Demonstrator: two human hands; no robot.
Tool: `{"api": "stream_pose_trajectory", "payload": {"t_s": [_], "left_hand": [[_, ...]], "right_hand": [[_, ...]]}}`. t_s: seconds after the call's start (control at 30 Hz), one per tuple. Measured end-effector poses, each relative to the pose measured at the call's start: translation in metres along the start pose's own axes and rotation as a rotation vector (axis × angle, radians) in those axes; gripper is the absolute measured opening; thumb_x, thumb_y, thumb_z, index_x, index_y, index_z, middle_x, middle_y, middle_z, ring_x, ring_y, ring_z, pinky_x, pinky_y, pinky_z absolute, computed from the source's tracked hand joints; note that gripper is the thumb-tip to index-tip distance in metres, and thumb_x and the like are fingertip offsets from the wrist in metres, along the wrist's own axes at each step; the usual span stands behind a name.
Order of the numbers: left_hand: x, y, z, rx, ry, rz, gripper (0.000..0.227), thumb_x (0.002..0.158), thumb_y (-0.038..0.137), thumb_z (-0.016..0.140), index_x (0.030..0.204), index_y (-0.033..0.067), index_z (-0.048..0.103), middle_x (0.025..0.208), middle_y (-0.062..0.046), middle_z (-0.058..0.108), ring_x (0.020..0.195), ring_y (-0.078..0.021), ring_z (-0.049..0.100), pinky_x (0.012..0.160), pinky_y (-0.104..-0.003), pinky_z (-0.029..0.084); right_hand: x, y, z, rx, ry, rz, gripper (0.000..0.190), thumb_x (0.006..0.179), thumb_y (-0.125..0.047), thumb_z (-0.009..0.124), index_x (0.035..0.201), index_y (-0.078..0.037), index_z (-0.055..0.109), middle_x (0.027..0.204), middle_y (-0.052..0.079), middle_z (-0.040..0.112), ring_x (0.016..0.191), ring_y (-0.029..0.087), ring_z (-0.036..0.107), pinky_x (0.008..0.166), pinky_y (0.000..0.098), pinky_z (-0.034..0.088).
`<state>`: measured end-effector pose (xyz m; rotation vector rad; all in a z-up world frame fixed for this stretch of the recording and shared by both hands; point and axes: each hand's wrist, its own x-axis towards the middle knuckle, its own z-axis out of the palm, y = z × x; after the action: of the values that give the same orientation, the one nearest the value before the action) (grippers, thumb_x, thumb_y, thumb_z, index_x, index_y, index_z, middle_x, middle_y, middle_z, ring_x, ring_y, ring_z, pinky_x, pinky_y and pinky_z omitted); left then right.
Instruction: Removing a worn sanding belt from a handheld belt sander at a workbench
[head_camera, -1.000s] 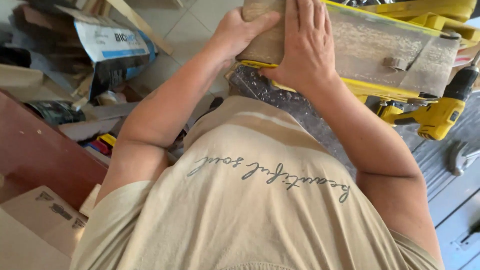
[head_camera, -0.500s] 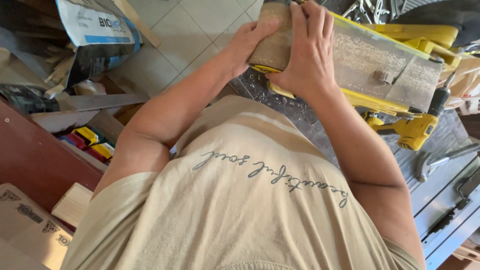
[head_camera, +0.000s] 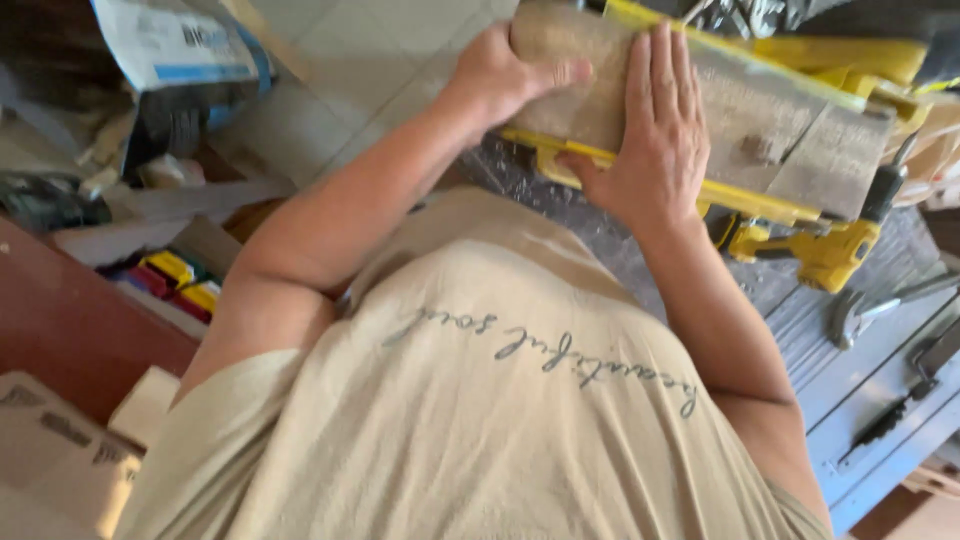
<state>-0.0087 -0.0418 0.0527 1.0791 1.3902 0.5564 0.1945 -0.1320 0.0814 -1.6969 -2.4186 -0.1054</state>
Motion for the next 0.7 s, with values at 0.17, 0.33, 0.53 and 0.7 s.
{"api": "stream_pose_trajectory", "payload": {"t_s": [0.17, 0.33, 0.53, 0.7], "left_hand": [[0.019, -0.032, 0.004, -0.551, -0.227, 0.110, 0.071, 0.060, 0.045, 0.090, 0.116, 0.0050, 0.071, 0.106, -0.009, 0.081, 0.090, -0.0174, 0.078, 0.079, -0.033, 0.067], [0.016, -0.047, -0.002, -0.774, -0.357, 0.189, 0.075, 0.072, 0.048, 0.088, 0.124, 0.0015, 0.062, 0.111, -0.011, 0.075, 0.097, -0.0216, 0.075, 0.084, -0.037, 0.064], [0.008, 0.007, -0.003, 0.225, -0.046, 0.317, 0.060, 0.077, 0.077, 0.067, 0.102, 0.0241, 0.078, 0.101, 0.008, 0.082, 0.093, -0.0071, 0.074, 0.072, -0.034, 0.054], [0.006, 0.001, 0.006, 0.244, 0.074, 0.160, 0.091, 0.062, 0.069, 0.093, 0.127, 0.0139, 0.062, 0.121, -0.002, 0.076, 0.106, -0.0165, 0.075, 0.082, -0.033, 0.062]], "right_hand": [[0.009, -0.006, -0.008, 0.019, -0.043, -0.039, 0.123, 0.088, -0.050, 0.100, 0.170, 0.002, 0.024, 0.175, 0.021, 0.025, 0.164, 0.039, 0.024, 0.136, 0.0554, 0.037], [0.013, -0.016, -0.010, 0.008, -0.086, -0.063, 0.124, 0.079, -0.037, 0.100, 0.170, 0.001, 0.025, 0.176, 0.019, 0.022, 0.165, 0.037, 0.023, 0.135, 0.0528, 0.040], [0.012, -0.007, -0.007, 0.049, -0.174, 0.063, 0.127, 0.075, -0.038, 0.104, 0.167, 0.003, 0.025, 0.173, 0.024, 0.025, 0.161, 0.043, 0.023, 0.135, 0.0500, 0.029], [0.014, -0.006, -0.018, 0.013, -0.175, 0.026, 0.125, 0.087, -0.057, 0.098, 0.169, -0.001, 0.023, 0.177, 0.015, 0.023, 0.165, 0.031, 0.021, 0.137, 0.0517, 0.019]]}}
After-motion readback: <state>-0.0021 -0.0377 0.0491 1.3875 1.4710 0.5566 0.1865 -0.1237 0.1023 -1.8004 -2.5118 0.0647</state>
